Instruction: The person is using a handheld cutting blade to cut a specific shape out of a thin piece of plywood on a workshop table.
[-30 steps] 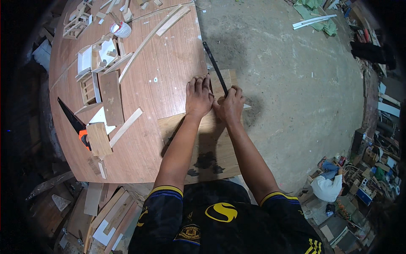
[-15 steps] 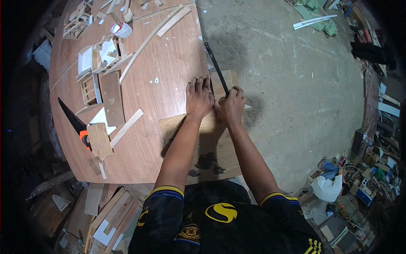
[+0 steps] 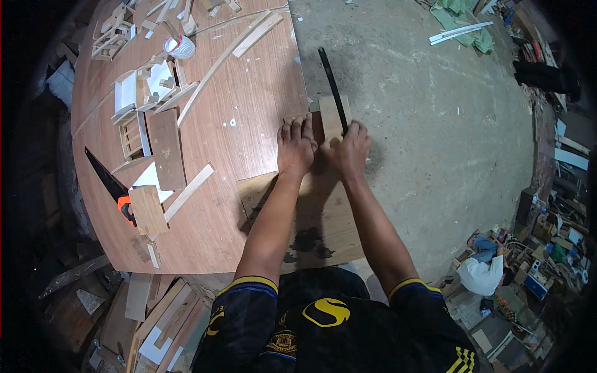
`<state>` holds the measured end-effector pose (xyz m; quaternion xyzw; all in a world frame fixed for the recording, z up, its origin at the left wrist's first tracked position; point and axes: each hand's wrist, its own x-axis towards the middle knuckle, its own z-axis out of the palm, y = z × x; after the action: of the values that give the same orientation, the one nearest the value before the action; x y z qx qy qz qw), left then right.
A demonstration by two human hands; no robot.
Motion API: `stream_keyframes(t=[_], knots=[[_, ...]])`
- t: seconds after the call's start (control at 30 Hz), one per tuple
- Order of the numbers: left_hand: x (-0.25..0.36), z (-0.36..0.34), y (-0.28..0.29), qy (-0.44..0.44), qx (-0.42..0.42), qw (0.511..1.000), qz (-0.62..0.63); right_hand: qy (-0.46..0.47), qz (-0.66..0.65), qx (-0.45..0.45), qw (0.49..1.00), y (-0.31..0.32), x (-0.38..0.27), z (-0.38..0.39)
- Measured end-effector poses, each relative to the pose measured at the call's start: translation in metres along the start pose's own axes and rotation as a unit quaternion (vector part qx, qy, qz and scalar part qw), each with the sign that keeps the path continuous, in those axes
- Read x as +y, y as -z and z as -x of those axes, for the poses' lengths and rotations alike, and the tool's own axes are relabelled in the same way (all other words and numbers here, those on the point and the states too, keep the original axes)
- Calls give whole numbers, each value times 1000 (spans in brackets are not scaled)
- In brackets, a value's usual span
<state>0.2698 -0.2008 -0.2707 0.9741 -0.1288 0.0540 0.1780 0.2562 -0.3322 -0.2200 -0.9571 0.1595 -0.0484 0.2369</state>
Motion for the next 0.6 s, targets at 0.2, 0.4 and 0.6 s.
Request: stream_keyframes(t=[0.2, 0.4, 0.6], knots=[[-7, -1, 5, -9, -34, 997, 62, 111, 0, -35, 993, -14, -66, -92], [-4, 0, 1, -5, -45, 999, -5, 123, 68, -75, 987, -66, -139, -135], [-8, 4, -2, 5, -179, 984, 2, 170, 58, -44, 983, -95, -169, -130]])
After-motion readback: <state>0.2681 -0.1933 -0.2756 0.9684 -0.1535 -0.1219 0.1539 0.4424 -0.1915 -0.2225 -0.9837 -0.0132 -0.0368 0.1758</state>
